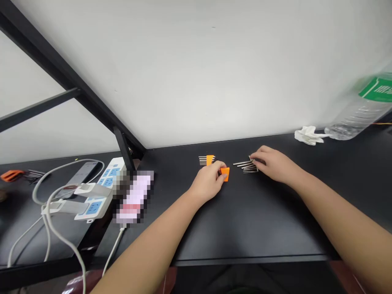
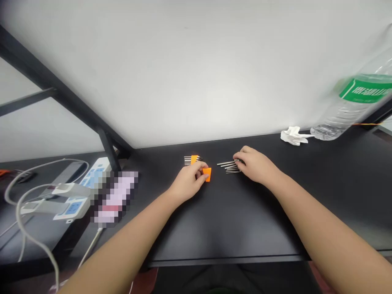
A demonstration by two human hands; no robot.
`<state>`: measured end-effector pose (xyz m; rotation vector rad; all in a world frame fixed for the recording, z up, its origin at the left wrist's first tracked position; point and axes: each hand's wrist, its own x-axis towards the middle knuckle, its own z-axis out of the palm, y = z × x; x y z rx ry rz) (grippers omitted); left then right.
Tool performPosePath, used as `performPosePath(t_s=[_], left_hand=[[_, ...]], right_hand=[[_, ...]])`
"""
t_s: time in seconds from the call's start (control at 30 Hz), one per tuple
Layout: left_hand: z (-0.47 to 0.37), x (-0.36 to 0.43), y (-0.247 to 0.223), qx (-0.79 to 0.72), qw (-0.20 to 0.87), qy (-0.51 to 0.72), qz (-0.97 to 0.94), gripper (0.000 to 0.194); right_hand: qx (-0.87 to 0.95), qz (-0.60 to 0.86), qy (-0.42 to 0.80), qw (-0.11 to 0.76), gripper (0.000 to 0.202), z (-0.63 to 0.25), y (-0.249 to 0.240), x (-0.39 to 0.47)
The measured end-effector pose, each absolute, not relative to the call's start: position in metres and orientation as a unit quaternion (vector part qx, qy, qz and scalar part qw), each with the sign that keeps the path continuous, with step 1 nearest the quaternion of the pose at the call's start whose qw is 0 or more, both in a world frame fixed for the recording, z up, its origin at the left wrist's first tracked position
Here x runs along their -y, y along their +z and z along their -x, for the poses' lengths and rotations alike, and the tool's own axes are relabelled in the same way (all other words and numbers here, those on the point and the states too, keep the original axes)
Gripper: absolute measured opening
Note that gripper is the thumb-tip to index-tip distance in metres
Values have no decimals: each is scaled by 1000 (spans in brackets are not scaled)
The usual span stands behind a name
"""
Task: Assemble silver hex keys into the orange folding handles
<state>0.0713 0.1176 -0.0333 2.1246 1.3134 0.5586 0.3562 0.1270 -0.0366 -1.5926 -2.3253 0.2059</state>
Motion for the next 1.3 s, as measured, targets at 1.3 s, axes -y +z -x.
performPosePath(t_s=[1.3], left_hand=[[-74, -116, -27, -369, 609, 479, -513, 33]], right_hand=[[869, 430, 77, 233, 8, -307, 8, -108]])
